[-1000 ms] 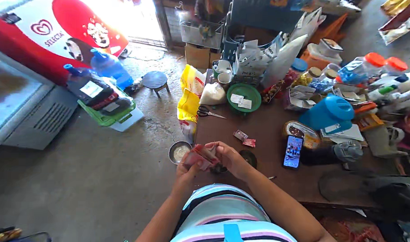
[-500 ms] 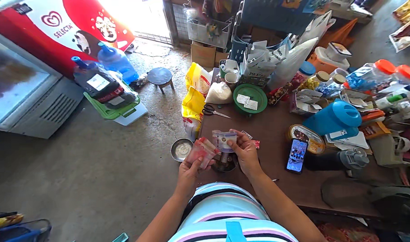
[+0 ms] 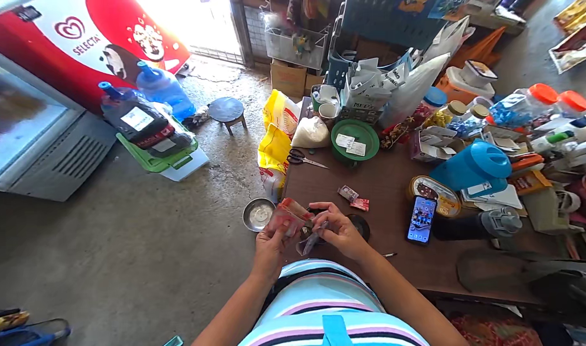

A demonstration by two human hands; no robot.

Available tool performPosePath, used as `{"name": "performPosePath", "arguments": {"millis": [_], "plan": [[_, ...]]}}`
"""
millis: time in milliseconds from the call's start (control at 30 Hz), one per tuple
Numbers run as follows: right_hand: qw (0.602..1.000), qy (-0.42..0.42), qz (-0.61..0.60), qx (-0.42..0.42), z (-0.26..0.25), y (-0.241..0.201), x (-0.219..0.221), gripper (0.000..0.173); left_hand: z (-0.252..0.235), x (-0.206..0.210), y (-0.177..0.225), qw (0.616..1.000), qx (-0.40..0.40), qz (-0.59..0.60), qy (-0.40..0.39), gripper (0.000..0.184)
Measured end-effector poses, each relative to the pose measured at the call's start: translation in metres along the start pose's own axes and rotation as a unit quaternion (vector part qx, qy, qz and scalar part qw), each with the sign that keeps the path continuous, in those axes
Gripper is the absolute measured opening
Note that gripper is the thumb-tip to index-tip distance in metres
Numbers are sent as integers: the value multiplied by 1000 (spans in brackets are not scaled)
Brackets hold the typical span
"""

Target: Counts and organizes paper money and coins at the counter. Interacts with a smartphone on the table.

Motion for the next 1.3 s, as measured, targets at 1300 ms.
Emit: {"name": "performPosePath", "arguments": {"millis": [1300], "plan": [[894,10,431,-124,4,-10,20,7,4,-7,-5,969,-58,52,-234,49]]}}
Point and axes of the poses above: each hand's wrist, its own z-axis away from the middle knuckle, its own x-axis out of the palm, y = z × x, the point moved 2 cm from there along -z, towards the middle knuckle, and after that the axes turned 12 degrees about -y, right-handed, at the moved point
